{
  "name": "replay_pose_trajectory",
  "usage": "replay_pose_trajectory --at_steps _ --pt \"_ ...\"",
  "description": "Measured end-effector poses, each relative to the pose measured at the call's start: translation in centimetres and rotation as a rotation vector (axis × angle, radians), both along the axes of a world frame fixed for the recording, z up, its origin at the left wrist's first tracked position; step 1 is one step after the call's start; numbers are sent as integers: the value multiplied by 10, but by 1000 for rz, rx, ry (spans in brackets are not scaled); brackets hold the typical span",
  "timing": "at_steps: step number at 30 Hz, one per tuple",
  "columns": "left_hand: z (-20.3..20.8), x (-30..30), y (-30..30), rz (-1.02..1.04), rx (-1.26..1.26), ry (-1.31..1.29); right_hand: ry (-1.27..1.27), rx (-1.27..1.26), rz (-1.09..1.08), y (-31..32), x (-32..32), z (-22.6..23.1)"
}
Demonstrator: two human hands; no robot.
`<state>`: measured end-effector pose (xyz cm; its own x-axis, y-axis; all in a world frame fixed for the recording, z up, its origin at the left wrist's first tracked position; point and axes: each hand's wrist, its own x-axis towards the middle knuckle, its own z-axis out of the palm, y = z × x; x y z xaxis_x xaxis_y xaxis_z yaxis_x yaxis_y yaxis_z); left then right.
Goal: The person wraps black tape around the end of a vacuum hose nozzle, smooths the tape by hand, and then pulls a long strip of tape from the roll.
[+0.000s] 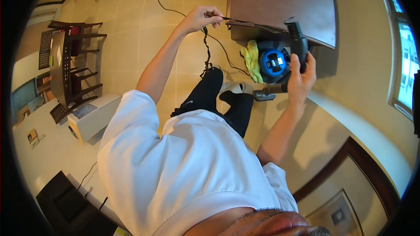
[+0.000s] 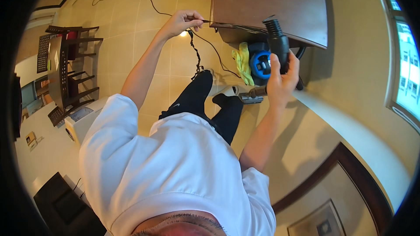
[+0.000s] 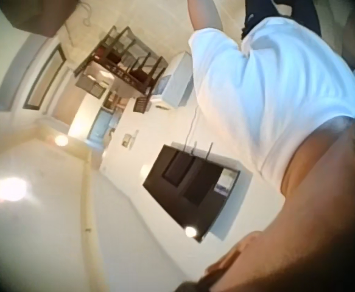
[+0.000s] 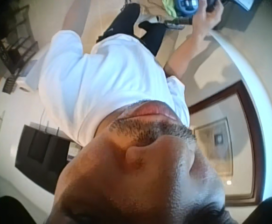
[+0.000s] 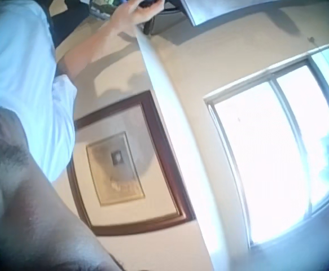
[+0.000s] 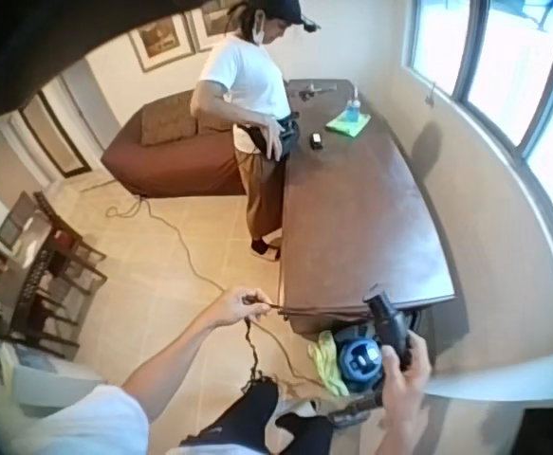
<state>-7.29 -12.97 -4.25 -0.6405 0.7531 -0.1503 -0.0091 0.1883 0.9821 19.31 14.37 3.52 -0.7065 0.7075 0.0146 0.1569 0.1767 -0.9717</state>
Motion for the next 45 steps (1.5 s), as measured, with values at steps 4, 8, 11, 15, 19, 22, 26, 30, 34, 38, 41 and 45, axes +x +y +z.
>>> replay_pose_trajectory --at_steps 4,8,11,15,19,22,26,30,34,38,41,45 --pt "-20 -30 1 -106 -104 -21 -12 46 54 -10 -18 23" --pt "-56 -61 8 -99 -271 -23 -7 146 93 -16 -45 13" --pt "-77 -63 20 -97 -344 -40 -86 235 95 -17 -60 8" --pt "-107 -68 26 -199 -468 -233 -145 216 67 -6 -73 -5" --pt "-137 -61 35 -146 -460 -277 -216 120 -1 5 -77 -3" --pt "-189 -64 0 45 -659 -8 -218 89 68 3 -89 -7" --pt "-146 -69 47 535 -498 421 -227 -62 53 12 -84 -9" --pt "-19 -36 122 101 -47 577 -325 -49 48 10 -78 -2" --pt "20 4 150 1 91 462 -362 -60 89 4 -86 7" --pt "2 1 154 -68 26 408 -227 -158 30 -5 -83 -3" --pt "6 1 148 -186 -7 359 -318 -46 -47 -13 -77 -6" --pt "-3 4 139 -214 31 326 -418 404 -11 -22 -73 -4"
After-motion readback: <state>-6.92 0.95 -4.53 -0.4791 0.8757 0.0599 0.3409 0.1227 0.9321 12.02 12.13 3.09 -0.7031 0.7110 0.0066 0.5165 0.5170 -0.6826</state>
